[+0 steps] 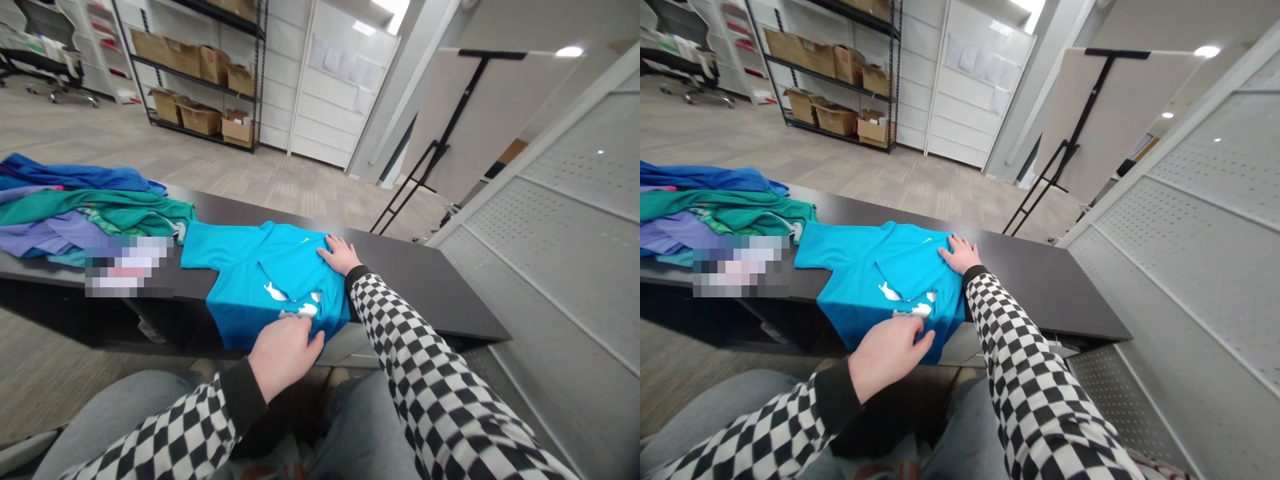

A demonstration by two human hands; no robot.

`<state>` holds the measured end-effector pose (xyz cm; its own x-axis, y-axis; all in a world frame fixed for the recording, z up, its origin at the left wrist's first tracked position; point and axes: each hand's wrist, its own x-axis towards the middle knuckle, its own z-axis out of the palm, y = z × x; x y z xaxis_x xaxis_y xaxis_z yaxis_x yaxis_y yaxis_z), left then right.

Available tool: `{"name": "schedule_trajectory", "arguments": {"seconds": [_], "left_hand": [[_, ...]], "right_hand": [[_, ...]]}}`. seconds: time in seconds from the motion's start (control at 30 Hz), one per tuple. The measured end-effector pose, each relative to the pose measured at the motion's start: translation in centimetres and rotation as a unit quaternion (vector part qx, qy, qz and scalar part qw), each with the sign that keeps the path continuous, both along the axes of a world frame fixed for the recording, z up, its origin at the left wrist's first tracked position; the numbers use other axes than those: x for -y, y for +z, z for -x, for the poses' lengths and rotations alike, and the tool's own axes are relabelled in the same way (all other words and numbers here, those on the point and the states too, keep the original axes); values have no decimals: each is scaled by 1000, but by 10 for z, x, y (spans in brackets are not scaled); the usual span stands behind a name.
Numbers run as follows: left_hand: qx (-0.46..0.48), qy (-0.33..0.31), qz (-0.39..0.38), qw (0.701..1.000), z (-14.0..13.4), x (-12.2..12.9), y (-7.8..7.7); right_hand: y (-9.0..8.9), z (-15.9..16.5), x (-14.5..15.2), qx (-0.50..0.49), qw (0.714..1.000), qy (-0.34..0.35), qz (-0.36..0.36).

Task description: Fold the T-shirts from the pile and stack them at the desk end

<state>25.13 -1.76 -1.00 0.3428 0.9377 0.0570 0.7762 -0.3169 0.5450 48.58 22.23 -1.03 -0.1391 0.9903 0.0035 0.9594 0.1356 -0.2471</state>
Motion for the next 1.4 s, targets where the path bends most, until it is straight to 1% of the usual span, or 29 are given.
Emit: {"name": "schedule_trajectory", "arguments": {"seconds": [0.07,0.1,0.13,0.2,0.23,0.3,0.33,0.4,0.5,0.53,0.57,0.63,0.73,0.77,0.8,0.83,0.9,0.97,1.03,1.07,1.1,1.13,1.17,1.23,1.3,1.4], "left_hand": [[-22,33,25,999,1,11,-30],[-10,44,32,998,1,14,-45],[22,50,39,998,0,14,-59],[136,45,57,988,-5,11,-81],[204,37,69,976,-9,9,-88],[311,20,99,945,-17,4,-96],[341,13,115,933,-21,1,-96],[362,1,128,923,-26,-2,-94],[387,-16,109,915,-27,-4,-87],[408,-13,113,906,-27,-4,-86],[434,-5,133,891,-26,-4,-86],[496,18,205,843,-28,-3,-86],[585,33,294,755,-38,-1,-84],[602,29,313,735,-42,1,-82],[609,26,327,722,-47,2,-80],[609,23,339,717,-51,3,-78],[593,13,352,724,-57,4,-73],[568,-6,340,749,-59,4,-69],[534,-33,313,784,-57,3,-65],[521,-41,301,798,-55,3,-63],[514,-43,294,805,-54,3,-62],[516,-45,296,803,-52,3,-62],[525,-49,306,793,-52,4,-64],[544,-66,342,763,-53,6,-70],[545,-82,373,747,-55,9,-81],[532,-80,396,744,-55,12,-102]], "right_hand": [[1,1,1,-3,1000,2,-2],[2,2,1,-5,1000,2,-3],[2,3,1,-6,1000,3,-4],[3,4,2,-9,1000,4,-3],[4,4,2,-11,1000,3,-3],[5,5,3,-13,1000,2,-4],[5,6,4,-13,1000,2,-4],[4,7,4,-13,1000,2,-7],[3,7,3,-19,1000,5,-13],[2,7,3,-21,1000,5,-16],[2,7,3,-23,1000,5,-18],[2,7,3,-23,1000,3,-18],[3,7,4,-21,1000,1,-16],[3,7,4,-21,1000,2,-15],[3,7,4,-22,1000,2,-14],[4,7,4,-22,1000,3,-13],[4,6,4,-23,1000,3,-13],[3,5,4,-22,1000,3,-15],[3,5,3,-22,1000,2,-15],[2,4,3,-22,1000,2,-15],[2,4,3,-22,1000,2,-15],[2,3,2,-21,1000,2,-15],[1,3,2,-20,1000,2,-15],[0,2,1,-17,1000,3,-15],[0,2,0,-16,1000,2,-14],[1,2,0,-15,1000,0,-14]]}}
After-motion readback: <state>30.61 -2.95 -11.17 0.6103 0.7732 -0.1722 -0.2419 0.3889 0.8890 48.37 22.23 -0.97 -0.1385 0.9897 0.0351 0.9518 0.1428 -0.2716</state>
